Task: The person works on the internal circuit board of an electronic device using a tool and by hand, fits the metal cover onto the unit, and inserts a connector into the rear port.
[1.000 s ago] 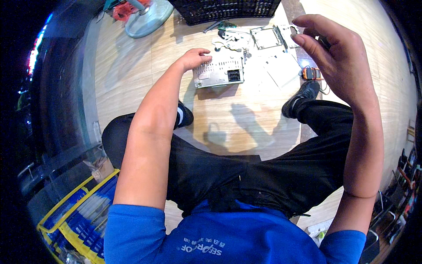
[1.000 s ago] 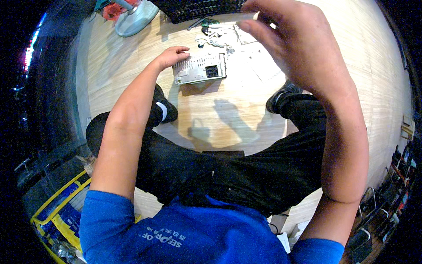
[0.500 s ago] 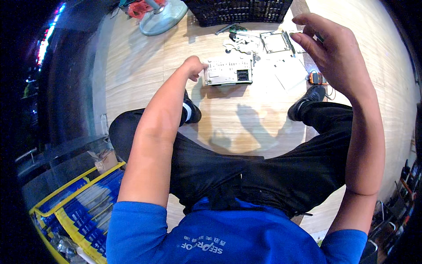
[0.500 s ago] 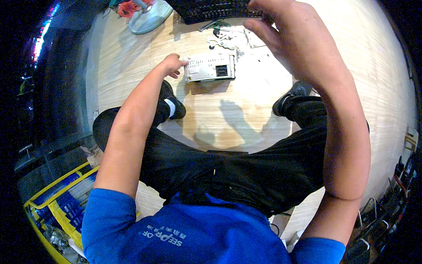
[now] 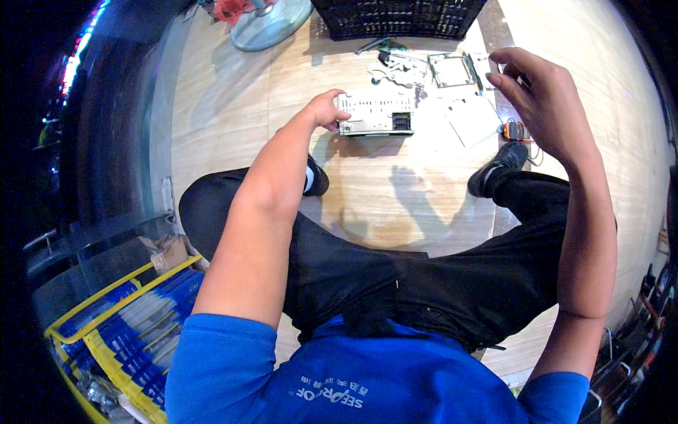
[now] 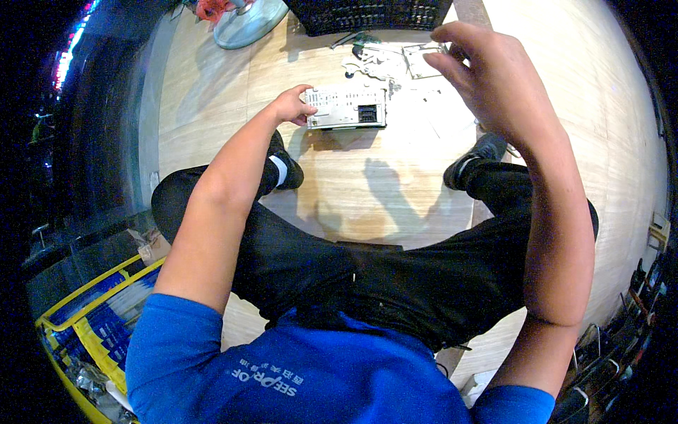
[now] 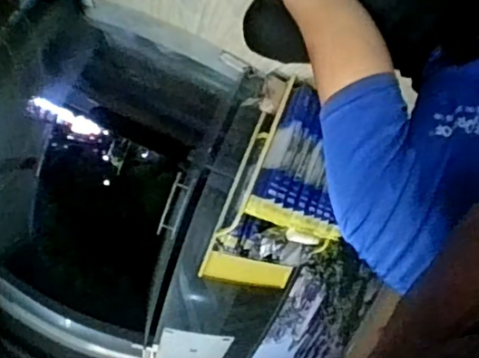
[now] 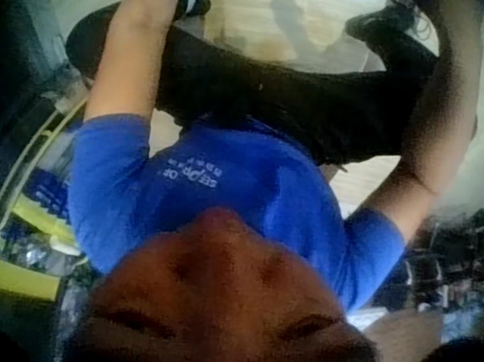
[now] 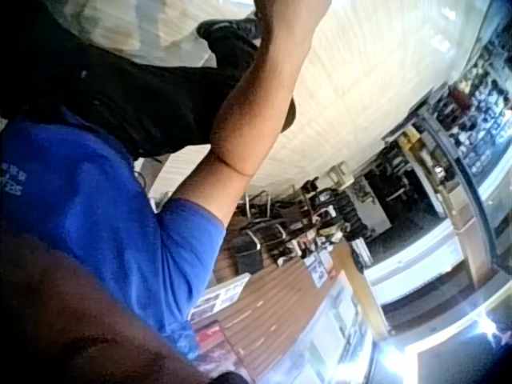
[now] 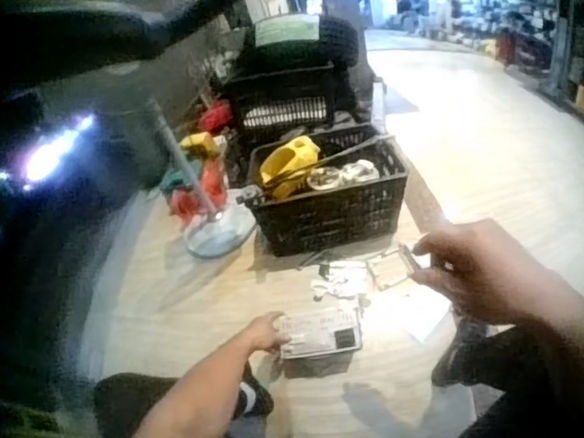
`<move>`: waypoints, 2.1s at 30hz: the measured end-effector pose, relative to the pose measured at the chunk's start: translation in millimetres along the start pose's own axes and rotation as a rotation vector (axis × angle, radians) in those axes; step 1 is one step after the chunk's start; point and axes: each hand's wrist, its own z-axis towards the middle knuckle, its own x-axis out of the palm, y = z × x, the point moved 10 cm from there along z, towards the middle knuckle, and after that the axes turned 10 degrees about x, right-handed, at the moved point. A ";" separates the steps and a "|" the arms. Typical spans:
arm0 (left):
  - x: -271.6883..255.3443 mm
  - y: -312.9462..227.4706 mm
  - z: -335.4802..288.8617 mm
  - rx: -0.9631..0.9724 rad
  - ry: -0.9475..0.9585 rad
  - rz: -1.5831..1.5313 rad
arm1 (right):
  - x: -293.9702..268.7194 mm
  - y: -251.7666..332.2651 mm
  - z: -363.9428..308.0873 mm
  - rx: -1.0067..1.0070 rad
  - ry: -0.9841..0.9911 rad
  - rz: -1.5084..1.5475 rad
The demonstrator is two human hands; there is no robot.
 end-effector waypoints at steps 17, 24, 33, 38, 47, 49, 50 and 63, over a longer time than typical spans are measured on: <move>-9.7 -16.3 7.6 0.315 -0.085 0.386 | 59.8 -6.7 7.7 -0.063 0.136 -0.072; -8.3 20.1 3.2 0.186 -0.223 0.196 | 226.3 -100.6 8.4 0.028 0.505 -0.261; 39.0 46.7 -35.8 -0.103 -0.302 -0.602 | 305.6 -140.6 29.6 0.436 0.211 0.265; 61.7 48.3 -31.9 -0.057 -0.328 -0.743 | 320.0 -167.9 45.2 0.441 0.223 0.411; 63.2 41.6 -37.7 -0.052 -0.355 -0.671 | 305.2 -161.4 51.9 0.334 0.219 0.316; 59.9 32.7 -40.7 -0.066 -0.384 -0.573 | 313.6 -168.0 51.5 0.403 0.317 0.324; 59.6 24.5 -40.8 -0.062 -0.377 -0.573 | 312.5 -173.2 51.5 0.409 0.312 0.321; 53.5 26.1 -38.5 0.014 -0.262 -0.470 | 316.6 -186.1 35.8 0.540 0.285 0.454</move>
